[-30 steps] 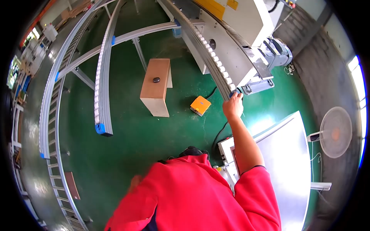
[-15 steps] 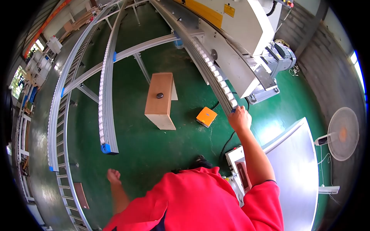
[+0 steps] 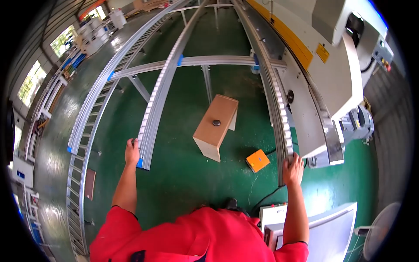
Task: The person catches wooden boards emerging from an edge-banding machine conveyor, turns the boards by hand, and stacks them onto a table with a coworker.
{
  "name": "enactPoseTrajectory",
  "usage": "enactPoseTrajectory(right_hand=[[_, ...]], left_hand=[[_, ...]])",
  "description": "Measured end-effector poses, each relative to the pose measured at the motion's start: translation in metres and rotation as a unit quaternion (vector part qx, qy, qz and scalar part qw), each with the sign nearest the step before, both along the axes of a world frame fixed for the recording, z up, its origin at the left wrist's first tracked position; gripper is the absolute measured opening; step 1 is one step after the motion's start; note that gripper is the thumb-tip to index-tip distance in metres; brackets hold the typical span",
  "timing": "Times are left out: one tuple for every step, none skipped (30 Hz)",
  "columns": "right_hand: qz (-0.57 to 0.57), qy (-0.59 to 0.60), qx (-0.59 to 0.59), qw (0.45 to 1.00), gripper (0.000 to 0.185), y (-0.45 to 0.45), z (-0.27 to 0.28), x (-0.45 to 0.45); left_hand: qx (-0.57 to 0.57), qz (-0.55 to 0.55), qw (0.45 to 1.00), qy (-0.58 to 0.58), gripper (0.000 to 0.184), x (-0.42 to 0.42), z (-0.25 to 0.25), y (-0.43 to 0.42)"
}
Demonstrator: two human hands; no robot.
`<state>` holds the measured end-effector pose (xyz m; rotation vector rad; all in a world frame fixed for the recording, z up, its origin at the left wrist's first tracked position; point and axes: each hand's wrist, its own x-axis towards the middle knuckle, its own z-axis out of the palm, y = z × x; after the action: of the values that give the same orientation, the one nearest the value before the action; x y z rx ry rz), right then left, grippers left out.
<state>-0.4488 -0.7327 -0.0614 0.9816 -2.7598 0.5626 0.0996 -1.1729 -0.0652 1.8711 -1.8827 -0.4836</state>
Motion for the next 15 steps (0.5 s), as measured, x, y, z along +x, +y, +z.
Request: enactPoseTrajectory(right_hand=[[-0.008, -0.022, 0.008, 1.000, 0.050, -0.004, 0.010, 0.004], [-0.017, -0.044, 0.017, 0.999, 0.051, -0.007, 0.020, 0.009], [0.003, -0.046, -0.011, 0.999, 0.051, -0.004, 0.013, 0.006], [0.005, -0.042, -0.018, 0.999, 0.051, -0.002, 0.009, 0.006], [0.006, -0.037, -0.027, 0.999, 0.051, -0.002, 0.007, 0.005], [0.007, -0.032, -0.035, 0.999, 0.051, -0.001, 0.006, 0.004], [0.008, -0.047, -0.030, 0.998, 0.051, -0.003, 0.008, 0.004], [0.003, -0.051, -0.031, 0.998, 0.051, -0.004, 0.009, 0.005], [0.005, -0.055, -0.037, 0.998, 0.050, -0.004, 0.006, 0.003], [0.008, -0.061, -0.038, 0.997, 0.049, -0.001, 0.004, 0.001], [0.011, -0.058, -0.037, 0.998, 0.048, 0.002, 0.003, 0.001], [0.014, -0.056, -0.040, 0.998, 0.047, 0.002, 0.002, 0.000], [0.016, -0.053, -0.048, 0.997, 0.046, -0.001, 0.000, -0.001], [0.015, -0.068, -0.056, 0.996, 0.044, -0.003, 0.001, -0.002], [0.011, -0.084, -0.064, 0.994, 0.043, -0.002, 0.003, -0.001]], left_hand=[[-0.003, 0.012, 1.000, -0.016, 0.057, 0.000, 0.002, 0.004], [-0.006, 0.022, 0.999, -0.032, 0.056, -0.002, 0.003, 0.006], [-0.014, 0.017, 0.999, -0.040, 0.056, -0.004, 0.005, 0.009], [-0.008, 0.025, 0.998, -0.049, 0.056, -0.007, 0.007, 0.013], [-0.004, 0.032, 0.998, -0.057, 0.056, -0.012, 0.010, 0.016], [0.002, 0.038, 0.997, -0.064, 0.056, -0.016, 0.013, 0.017], [-0.006, 0.044, 0.997, -0.065, 0.056, -0.020, 0.017, 0.017], [-0.013, 0.048, 0.997, -0.066, 0.055, -0.023, 0.019, 0.019], [-0.016, 0.054, 0.996, -0.069, 0.055, -0.025, 0.015, 0.023], [-0.014, 0.050, 0.997, -0.057, 0.055, -0.024, 0.010, 0.022], [-0.010, 0.048, 0.998, -0.048, 0.054, -0.018, 0.007, 0.018], [-0.010, 0.046, 0.998, -0.038, 0.054, -0.015, 0.005, 0.015], [-0.011, 0.047, 0.998, -0.035, 0.053, -0.016, 0.003, 0.013], [-0.014, 0.047, 0.998, -0.033, 0.052, -0.016, 0.003, 0.011], [-0.017, 0.047, 0.998, -0.032, 0.050, -0.015, 0.002, 0.011]])
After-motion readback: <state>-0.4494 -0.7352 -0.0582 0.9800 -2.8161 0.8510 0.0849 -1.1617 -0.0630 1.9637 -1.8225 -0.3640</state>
